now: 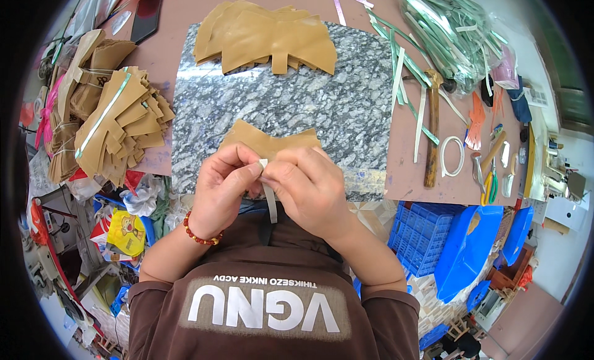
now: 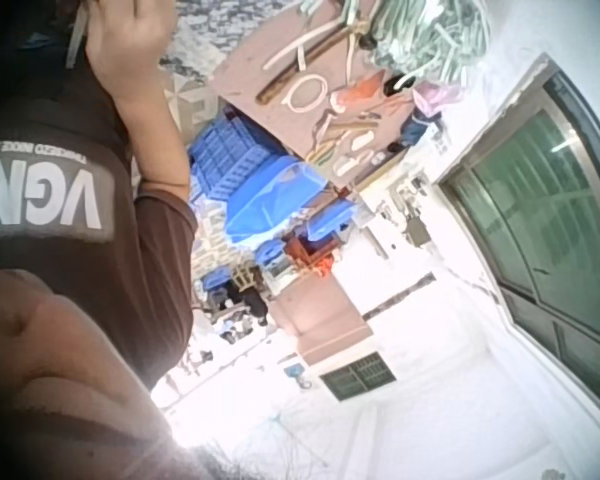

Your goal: Applying adhesive strips and small decorative elements to leather shoe components.

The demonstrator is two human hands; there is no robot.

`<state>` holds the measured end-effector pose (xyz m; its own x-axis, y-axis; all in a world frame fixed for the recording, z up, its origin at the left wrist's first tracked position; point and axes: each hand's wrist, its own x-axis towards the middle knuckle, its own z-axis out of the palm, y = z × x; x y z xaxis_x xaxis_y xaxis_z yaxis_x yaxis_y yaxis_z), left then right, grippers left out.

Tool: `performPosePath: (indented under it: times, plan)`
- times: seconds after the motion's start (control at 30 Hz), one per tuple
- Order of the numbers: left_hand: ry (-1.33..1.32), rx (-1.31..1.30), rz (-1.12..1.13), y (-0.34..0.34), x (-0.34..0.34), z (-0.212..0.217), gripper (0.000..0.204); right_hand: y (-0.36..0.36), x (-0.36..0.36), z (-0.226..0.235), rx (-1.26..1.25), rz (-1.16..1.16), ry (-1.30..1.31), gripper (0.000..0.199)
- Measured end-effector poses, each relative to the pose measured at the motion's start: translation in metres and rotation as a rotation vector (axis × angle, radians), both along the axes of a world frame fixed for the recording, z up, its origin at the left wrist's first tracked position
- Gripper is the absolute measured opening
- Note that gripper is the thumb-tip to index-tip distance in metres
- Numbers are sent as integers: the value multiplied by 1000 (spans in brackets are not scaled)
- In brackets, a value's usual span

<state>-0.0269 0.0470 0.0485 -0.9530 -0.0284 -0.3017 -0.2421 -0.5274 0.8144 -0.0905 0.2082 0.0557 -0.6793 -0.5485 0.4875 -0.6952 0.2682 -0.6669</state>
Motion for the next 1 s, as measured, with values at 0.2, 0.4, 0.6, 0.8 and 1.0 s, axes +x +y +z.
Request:
performPosePath:
  times: [0.2,0.4,0.6,0.8,1.0]
  plan:
    - [-24,46,-30,1,-3,1,8,3,-2,0,48,69,193,21]
    - [-21,202,154,-4,-13,5,9,32,16,12,-79,506,-278,13]
    - [63,249,232,-25,-8,9,11,146,37,6,359,511,-1095,11]
    - [278,52,-25,-41,16,16,9,255,85,-42,1671,90,-720,8]
    - [368,57,-511,-28,15,12,10,121,30,59,346,66,-673,19]
